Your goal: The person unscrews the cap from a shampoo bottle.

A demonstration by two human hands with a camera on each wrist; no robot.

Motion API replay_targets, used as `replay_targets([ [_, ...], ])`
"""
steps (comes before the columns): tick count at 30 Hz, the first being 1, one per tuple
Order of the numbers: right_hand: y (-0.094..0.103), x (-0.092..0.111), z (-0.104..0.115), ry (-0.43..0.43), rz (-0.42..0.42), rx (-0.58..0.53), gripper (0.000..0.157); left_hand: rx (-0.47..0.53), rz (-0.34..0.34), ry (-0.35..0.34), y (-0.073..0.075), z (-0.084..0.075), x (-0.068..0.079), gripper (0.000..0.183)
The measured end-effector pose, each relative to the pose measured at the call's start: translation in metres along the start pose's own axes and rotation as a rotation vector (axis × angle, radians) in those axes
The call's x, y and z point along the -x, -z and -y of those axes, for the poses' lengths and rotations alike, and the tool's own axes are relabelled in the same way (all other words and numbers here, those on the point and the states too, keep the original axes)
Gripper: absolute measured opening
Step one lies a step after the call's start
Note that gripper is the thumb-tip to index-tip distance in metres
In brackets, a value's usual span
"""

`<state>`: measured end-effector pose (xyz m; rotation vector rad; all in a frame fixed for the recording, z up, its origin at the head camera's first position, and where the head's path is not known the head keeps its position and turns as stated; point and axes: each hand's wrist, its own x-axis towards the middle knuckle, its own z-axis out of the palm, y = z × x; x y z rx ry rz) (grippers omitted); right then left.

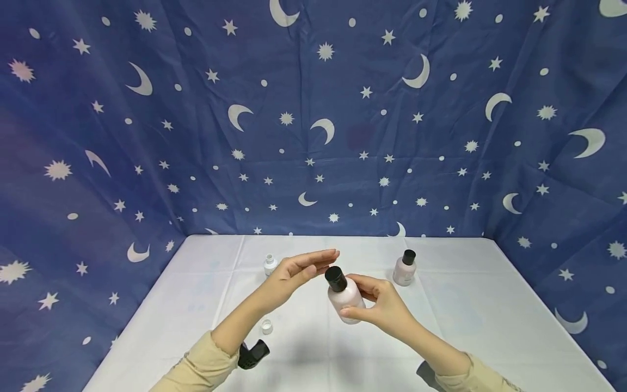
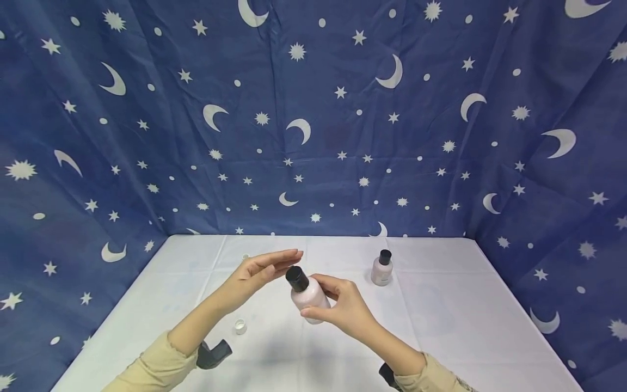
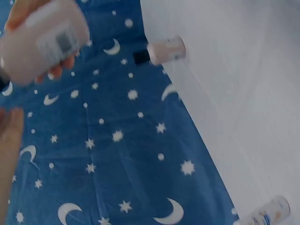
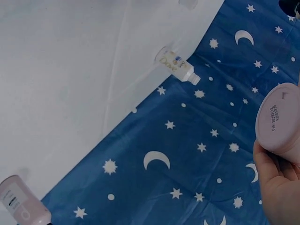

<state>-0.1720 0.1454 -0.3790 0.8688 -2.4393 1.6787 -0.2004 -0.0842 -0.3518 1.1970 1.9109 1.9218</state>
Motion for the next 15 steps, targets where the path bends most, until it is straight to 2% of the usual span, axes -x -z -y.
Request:
replay_targets([
  [5, 0.000, -0.001, -0.003, -0.015, 0.040, -0.024, 0.054, -0.017, 0.189, 0.027, 0.012, 0.002, -0.003, 0.047],
  [8, -0.002, -0.001, -0.004, -0.021, 0.068, -0.030, 0.055, -0.019, 0.259, 0.011, 0.014, 0.004, -0.004, 0.047],
  [12, -0.004, 0.001, -0.004, -0.019, 0.078, -0.025, 0.057, -0.012, 0.281, 0.006, 0.014, 0.003, -0.005, 0.044],
  [15, -0.004, 0.003, -0.003, -0.008, 0.059, -0.019, 0.056, -0.008, 0.229, 0.022, 0.010, 0.000, -0.006, 0.047],
])
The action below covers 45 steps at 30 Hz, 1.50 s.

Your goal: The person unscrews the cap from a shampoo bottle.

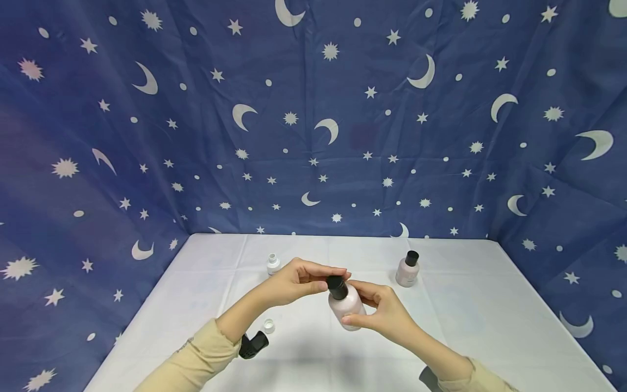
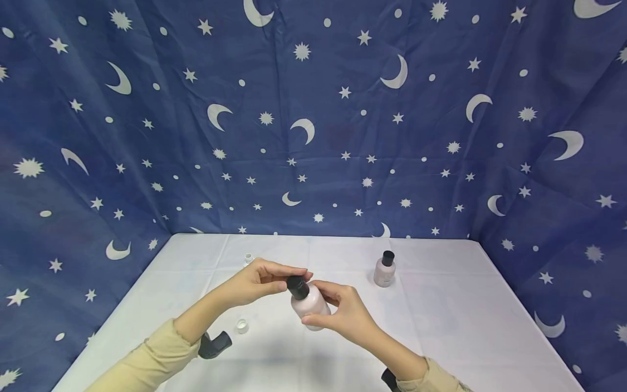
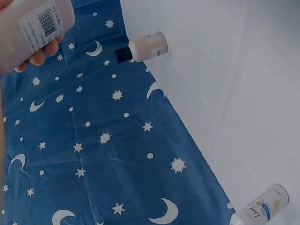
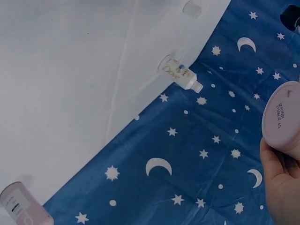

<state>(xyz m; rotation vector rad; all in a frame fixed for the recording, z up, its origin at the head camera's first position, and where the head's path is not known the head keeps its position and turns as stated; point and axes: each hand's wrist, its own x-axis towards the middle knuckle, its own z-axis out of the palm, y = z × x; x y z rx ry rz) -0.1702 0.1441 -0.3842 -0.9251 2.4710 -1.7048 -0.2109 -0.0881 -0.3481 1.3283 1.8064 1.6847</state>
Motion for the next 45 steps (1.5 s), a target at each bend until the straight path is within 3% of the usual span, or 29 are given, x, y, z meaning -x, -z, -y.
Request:
replay_targets([
  [5, 0.002, -0.001, 0.003, 0.022, -0.019, 0.007, 0.054, 0.073, -0.175, 0.048, -0.008, -0.004, -0.002, 0.064],
  [10, 0.004, -0.001, 0.006, 0.018, -0.028, 0.026, 0.053, 0.047, -0.346, 0.063, -0.017, -0.002, -0.003, 0.059],
  [19, 0.004, -0.006, 0.008, 0.003, -0.067, 0.029, 0.050, -0.007, -0.572, 0.038, -0.034, 0.000, -0.009, 0.048],
  [23, 0.005, -0.008, 0.007, -0.011, -0.075, 0.036, 0.051, -0.010, -0.626, 0.047, -0.039, -0.001, -0.011, 0.046],
  [30, 0.007, -0.012, 0.005, -0.032, -0.078, 0.030, 0.053, -0.066, -0.607, 0.088, -0.037, -0.003, -0.014, 0.039],
  [37, 0.006, -0.015, 0.007, -0.020, -0.069, 0.017, 0.052, -0.133, -0.544, 0.096, -0.031, -0.006, -0.012, 0.047],
  [41, 0.007, -0.014, 0.007, -0.028, -0.067, 0.030, 0.053, -0.105, -0.471, 0.054, -0.026, -0.005, -0.009, 0.051],
  [45, 0.009, -0.012, 0.006, -0.032, -0.064, 0.035, 0.053, -0.130, -0.339, -0.004, -0.020, -0.002, -0.006, 0.051],
])
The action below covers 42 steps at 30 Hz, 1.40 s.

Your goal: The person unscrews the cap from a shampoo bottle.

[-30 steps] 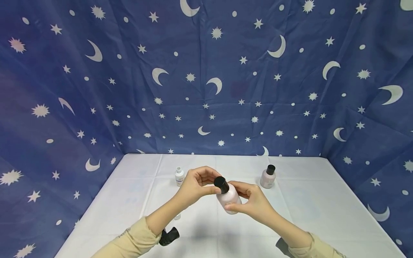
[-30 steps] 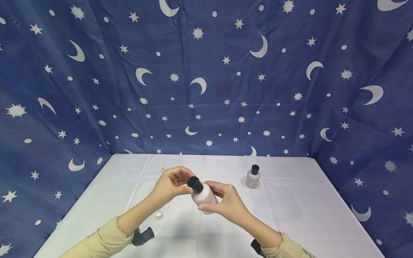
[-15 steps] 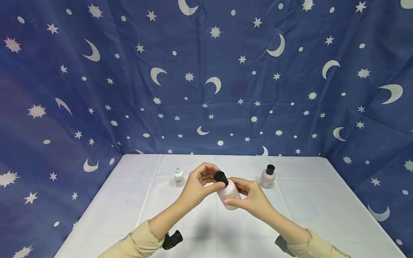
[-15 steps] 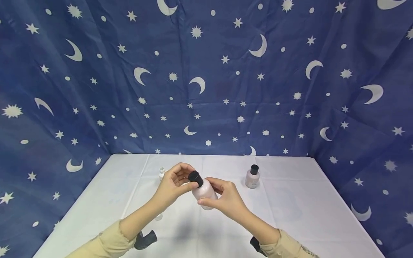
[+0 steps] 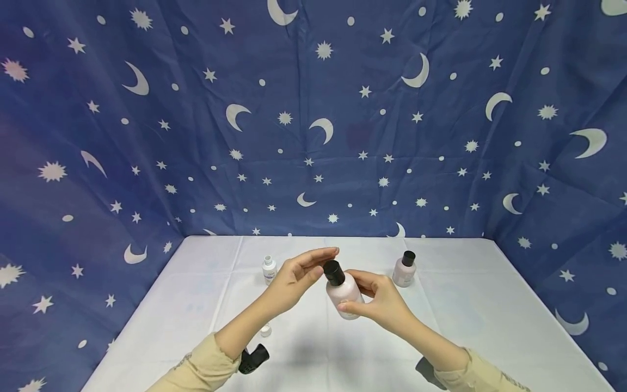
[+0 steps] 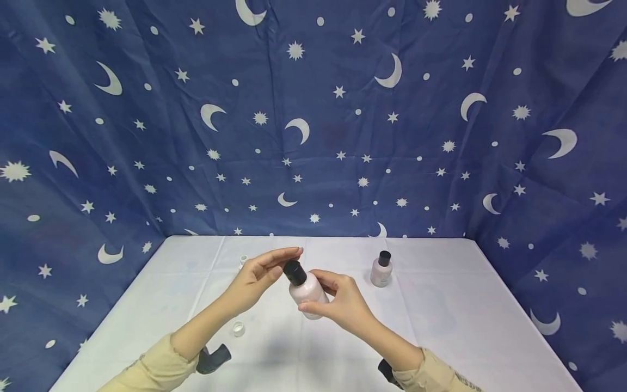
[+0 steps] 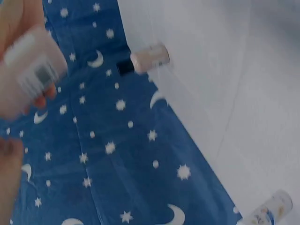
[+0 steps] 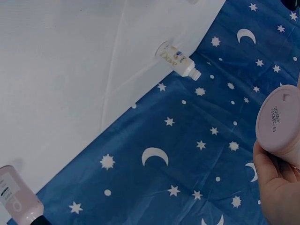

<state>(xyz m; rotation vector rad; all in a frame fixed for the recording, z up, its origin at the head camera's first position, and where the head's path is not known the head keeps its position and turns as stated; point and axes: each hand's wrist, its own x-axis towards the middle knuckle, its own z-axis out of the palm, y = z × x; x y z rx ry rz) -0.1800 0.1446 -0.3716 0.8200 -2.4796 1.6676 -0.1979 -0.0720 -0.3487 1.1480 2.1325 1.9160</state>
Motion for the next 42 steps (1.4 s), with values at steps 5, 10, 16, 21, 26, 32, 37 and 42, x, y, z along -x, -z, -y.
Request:
replay_targets([
  [5, 0.000, 0.002, 0.000, -0.011, 0.011, -0.012, 0.054, -0.048, 0.145, -0.055, 0.007, 0.001, 0.000, 0.050],
  [10, 0.000, 0.003, 0.001, 0.008, 0.031, 0.004, 0.055, -0.006, 0.212, -0.077, 0.009, 0.002, 0.001, 0.043],
  [16, 0.000, 0.006, 0.004, 0.012, 0.025, -0.025, 0.055, 0.091, 0.169, -0.068, 0.006, 0.003, 0.000, 0.045],
  [21, -0.001, 0.007, 0.006, 0.040, 0.007, -0.010, 0.053, 0.135, 0.019, -0.006, 0.001, 0.003, 0.001, 0.054],
  [26, -0.002, 0.006, 0.007, 0.065, 0.000, 0.000, 0.052, 0.096, -0.121, -0.029, -0.005, 0.002, 0.001, 0.060],
  [32, -0.002, 0.004, 0.008, 0.070, -0.004, -0.008, 0.051, 0.097, -0.202, -0.026, -0.010, -0.001, 0.001, 0.063],
  [37, -0.002, 0.004, 0.008, 0.031, -0.006, -0.017, 0.053, 0.107, -0.235, 0.002, -0.014, -0.002, 0.002, 0.059],
  [42, -0.001, 0.003, 0.008, 0.011, -0.009, -0.021, 0.054, 0.074, -0.225, 0.018, -0.014, -0.003, 0.000, 0.056],
])
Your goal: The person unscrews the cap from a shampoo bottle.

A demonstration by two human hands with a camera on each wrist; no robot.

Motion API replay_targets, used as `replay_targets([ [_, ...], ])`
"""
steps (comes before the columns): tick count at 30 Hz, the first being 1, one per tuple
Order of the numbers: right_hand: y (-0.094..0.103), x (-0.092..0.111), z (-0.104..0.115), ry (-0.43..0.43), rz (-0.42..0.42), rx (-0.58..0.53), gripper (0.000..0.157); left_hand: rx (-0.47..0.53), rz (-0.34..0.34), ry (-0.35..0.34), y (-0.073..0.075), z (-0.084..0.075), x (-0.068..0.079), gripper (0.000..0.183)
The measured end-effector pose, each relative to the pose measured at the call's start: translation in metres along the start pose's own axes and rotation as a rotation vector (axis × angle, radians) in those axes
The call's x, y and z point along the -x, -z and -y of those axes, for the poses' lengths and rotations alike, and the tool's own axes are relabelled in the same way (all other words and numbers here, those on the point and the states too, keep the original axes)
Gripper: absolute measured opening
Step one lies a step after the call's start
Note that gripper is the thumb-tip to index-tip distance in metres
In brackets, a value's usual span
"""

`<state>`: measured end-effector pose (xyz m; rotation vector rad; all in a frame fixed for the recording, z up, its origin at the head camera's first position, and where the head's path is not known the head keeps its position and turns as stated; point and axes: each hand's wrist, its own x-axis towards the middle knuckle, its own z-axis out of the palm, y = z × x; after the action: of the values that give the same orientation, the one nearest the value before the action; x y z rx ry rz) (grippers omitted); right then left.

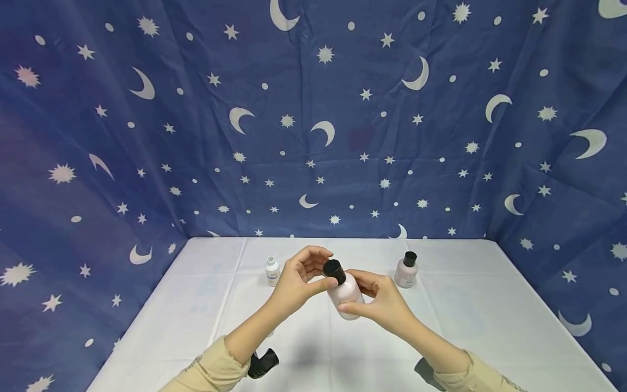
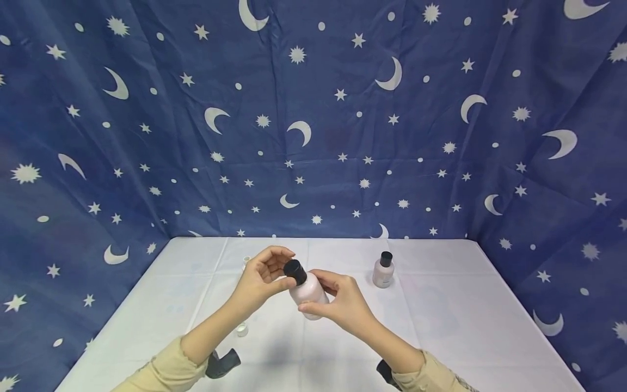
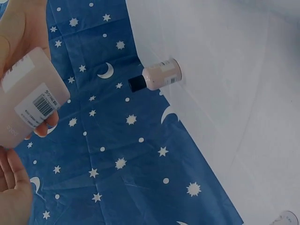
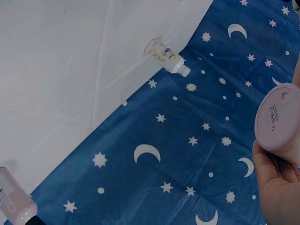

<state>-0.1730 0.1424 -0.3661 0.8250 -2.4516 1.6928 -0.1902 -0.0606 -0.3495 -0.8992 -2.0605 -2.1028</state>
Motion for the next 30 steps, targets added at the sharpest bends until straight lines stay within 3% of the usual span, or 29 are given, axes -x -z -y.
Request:
replay_targets([
  [4, 0.001, -0.002, 0.000, -0.008, 0.001, 0.001, 0.055, 0.011, 0.049, -0.011, 0.003, 0.001, -0.002, 0.064],
  [11, 0.002, -0.003, 0.000, -0.028, 0.006, 0.003, 0.056, 0.078, 0.294, -0.003, 0.015, 0.003, -0.005, 0.063],
  [17, 0.002, -0.003, -0.001, -0.025, 0.013, 0.002, 0.057, 0.134, 0.421, 0.061, 0.020, 0.002, -0.008, 0.062],
  [25, 0.002, -0.003, -0.002, -0.025, 0.014, -0.011, 0.056, 0.062, 0.439, -0.037, 0.016, 0.004, -0.010, 0.049],
  [30, 0.003, -0.003, -0.002, -0.012, 0.016, 0.001, 0.056, 0.124, 0.405, -0.057, 0.015, 0.007, -0.010, 0.050],
])
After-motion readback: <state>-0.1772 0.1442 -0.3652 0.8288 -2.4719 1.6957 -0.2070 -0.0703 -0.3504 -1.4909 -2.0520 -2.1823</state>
